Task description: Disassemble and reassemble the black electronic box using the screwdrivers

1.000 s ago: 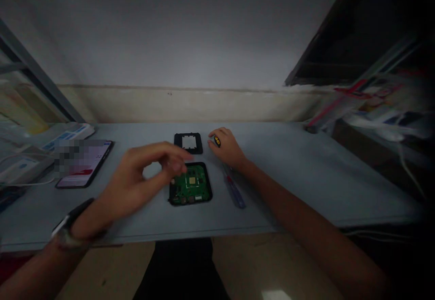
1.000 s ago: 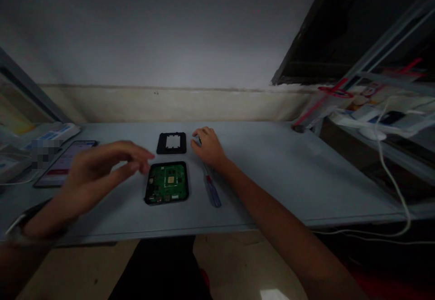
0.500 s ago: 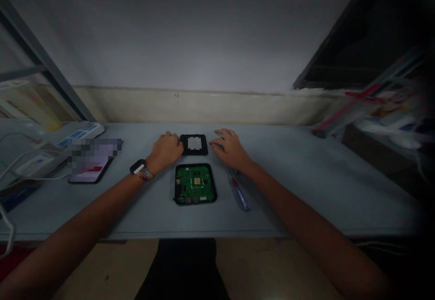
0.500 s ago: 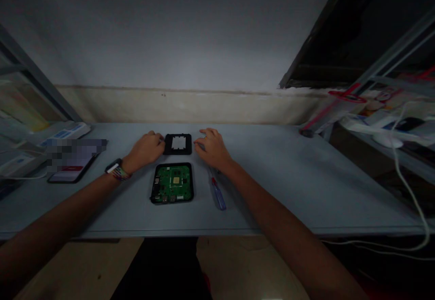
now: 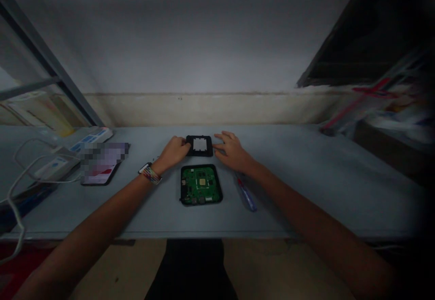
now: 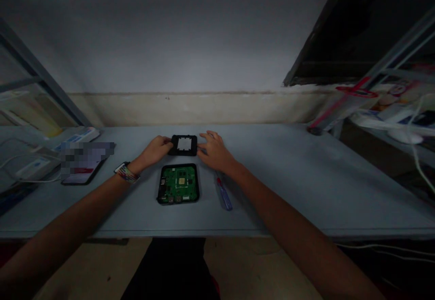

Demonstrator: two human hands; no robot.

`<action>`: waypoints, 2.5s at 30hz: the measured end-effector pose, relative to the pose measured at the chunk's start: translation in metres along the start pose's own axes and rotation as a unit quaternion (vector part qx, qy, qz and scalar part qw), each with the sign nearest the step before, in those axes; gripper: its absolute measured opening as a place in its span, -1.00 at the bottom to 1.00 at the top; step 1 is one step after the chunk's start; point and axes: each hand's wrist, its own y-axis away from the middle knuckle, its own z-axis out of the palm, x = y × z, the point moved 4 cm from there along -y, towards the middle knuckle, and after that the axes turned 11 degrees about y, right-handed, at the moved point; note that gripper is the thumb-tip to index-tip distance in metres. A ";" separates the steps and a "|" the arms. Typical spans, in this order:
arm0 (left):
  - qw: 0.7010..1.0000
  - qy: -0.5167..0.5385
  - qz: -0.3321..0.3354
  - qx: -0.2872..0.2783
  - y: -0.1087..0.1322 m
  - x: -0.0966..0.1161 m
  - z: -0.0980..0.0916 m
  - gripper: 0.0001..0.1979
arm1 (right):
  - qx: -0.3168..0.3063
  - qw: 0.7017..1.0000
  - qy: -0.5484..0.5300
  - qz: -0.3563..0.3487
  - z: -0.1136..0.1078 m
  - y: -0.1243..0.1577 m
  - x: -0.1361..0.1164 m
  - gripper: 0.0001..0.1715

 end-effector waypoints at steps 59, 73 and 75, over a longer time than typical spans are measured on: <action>0.843 0.395 0.361 0.065 0.023 0.019 -0.020 -0.56 | -0.059 0.930 -0.344 -0.115 -0.067 -0.001 -0.035 -0.27; 0.859 0.441 0.242 0.093 0.013 0.011 -0.014 -0.68 | -0.064 0.959 -0.135 -0.241 -0.061 0.027 -0.098 -0.14; 0.862 0.438 0.240 0.086 0.014 0.012 -0.014 -0.68 | -0.063 0.959 -0.132 -0.243 -0.060 0.027 -0.099 -0.14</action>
